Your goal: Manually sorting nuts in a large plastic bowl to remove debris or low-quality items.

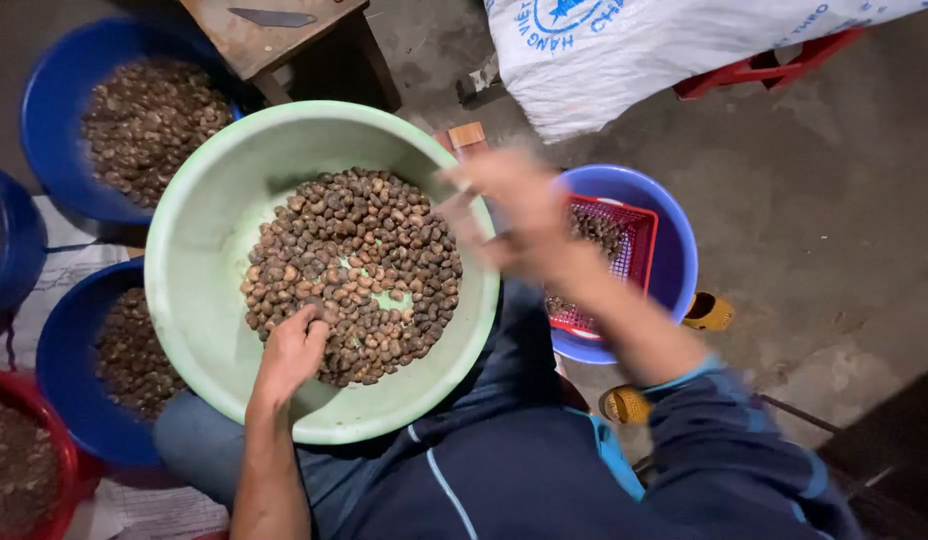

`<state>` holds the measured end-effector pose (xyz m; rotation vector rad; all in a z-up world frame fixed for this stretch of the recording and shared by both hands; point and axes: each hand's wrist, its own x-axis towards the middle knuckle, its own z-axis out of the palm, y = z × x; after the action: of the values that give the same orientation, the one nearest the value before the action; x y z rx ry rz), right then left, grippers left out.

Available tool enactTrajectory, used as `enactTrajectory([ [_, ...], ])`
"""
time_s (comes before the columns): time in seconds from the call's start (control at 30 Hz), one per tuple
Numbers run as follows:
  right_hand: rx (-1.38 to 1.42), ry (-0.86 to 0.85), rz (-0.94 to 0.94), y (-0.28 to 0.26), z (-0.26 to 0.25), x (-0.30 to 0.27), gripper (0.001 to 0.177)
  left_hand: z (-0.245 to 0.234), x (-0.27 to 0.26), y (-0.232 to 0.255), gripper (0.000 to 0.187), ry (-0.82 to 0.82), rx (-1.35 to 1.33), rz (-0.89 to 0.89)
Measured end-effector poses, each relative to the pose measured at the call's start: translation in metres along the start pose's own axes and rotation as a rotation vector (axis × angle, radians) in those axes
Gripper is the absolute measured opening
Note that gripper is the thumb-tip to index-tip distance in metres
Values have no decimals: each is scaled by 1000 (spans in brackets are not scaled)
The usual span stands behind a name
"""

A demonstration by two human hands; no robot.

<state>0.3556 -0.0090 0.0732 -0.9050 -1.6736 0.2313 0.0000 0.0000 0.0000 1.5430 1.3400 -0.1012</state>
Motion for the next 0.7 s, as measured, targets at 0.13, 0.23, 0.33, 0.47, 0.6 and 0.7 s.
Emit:
enactTrajectory([
  [0.13, -124, -612, 391, -23, 97, -54, 14, -1, -2, -6, 46, 35, -38, 27],
  [0.23, -326, -882, 341, -23, 151, -116, 25, 2, -5, -11, 44, 73, -41, 75],
  [0.33, -473, -949, 280, -20, 183, -166, 21, 2, -5, -11, 60, 77, -55, 45],
  [0.47, -577, -942, 247, -21, 197, -193, 19, 0, -5, -12, 55, 56, 39, 49],
  [0.6, -546, -1057, 290, -19, 200, -196, 23, 0, -3, -18, 54, 43, 44, 78],
  [0.7, -444, -1307, 362, -18, 200, -200, 68, -1, -8, -10, 60, 35, 61, 55],
])
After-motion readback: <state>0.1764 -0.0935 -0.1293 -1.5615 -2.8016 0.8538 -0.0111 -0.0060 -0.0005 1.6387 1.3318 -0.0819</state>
